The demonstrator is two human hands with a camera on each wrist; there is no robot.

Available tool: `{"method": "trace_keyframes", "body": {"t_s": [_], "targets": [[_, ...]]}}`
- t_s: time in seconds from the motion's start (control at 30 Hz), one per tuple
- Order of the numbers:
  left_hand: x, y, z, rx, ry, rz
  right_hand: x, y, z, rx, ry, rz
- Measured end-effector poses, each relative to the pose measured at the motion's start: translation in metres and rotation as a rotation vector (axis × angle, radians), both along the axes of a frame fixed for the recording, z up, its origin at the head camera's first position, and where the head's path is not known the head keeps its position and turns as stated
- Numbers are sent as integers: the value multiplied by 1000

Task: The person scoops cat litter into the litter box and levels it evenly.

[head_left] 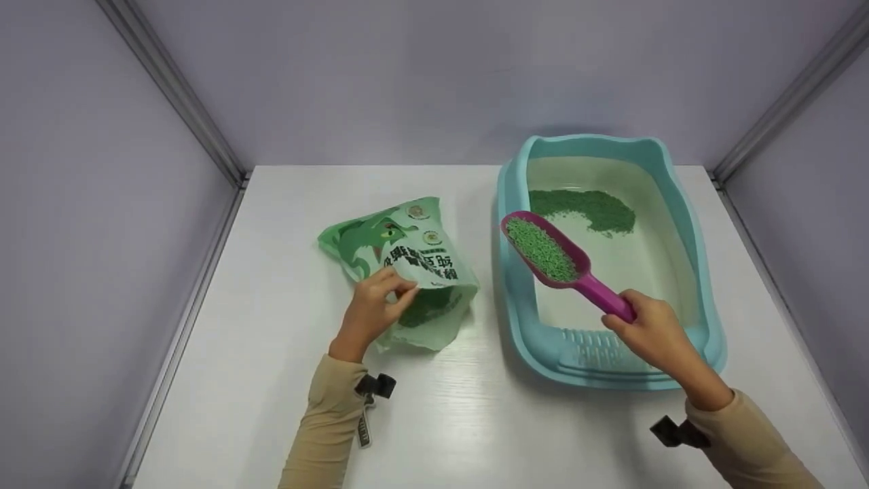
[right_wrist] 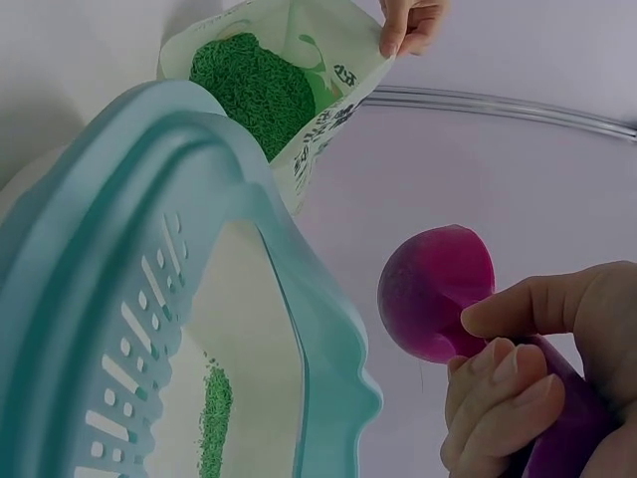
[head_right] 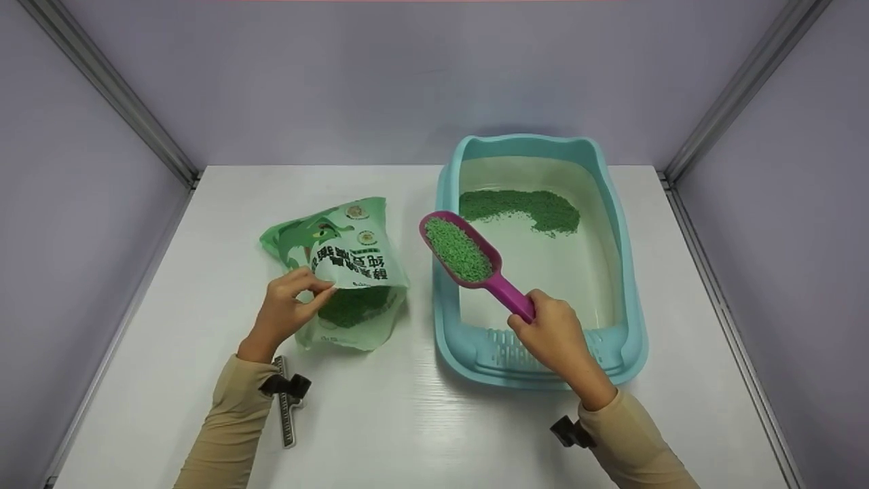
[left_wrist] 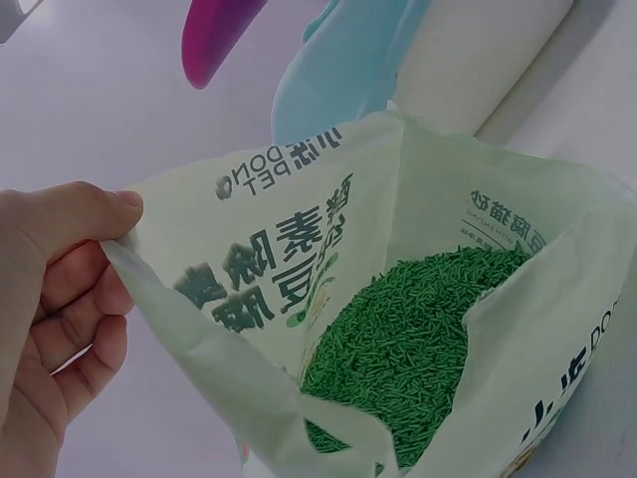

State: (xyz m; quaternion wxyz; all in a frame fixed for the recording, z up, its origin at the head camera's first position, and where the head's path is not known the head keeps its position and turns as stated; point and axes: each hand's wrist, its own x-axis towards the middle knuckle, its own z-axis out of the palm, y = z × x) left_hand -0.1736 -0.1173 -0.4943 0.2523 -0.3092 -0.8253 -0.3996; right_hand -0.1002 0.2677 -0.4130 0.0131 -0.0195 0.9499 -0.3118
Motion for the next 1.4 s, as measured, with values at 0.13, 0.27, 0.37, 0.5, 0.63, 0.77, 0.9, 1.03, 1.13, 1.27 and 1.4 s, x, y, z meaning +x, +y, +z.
{"method": "trace_keyframes", "body": {"t_s": [0.13,0.27,0.37,0.5,0.63,0.77,0.9,1.03,1.13,1.27,1.4], "targets": [[0,-1,0,6,3,-11,-2,3,2,-9,-15,-3],[1,-2,1,0,2,-18,-4,5,4,-5,-18,-4],[0,-1,1,6,2,-22,-6,7,5,-3,-20,-1],[0,-1,0,11,7,-26,-9,10,5,8,-17,-8],[0,0,1,17,14,-22,-12,13,5,22,-12,-20],[0,0,1,18,9,-16,-14,15,5,20,-14,-25],[1,0,2,21,7,-17,-17,18,4,14,-31,-30],[1,1,1,27,18,-18,-20,21,2,14,-43,-38],[0,1,0,22,26,-14,-23,24,1,28,-43,-45],[0,1,1,16,21,-13,-26,27,1,26,-60,-57],[0,0,1,21,7,-19,-31,31,-1,12,-92,-69]]}}
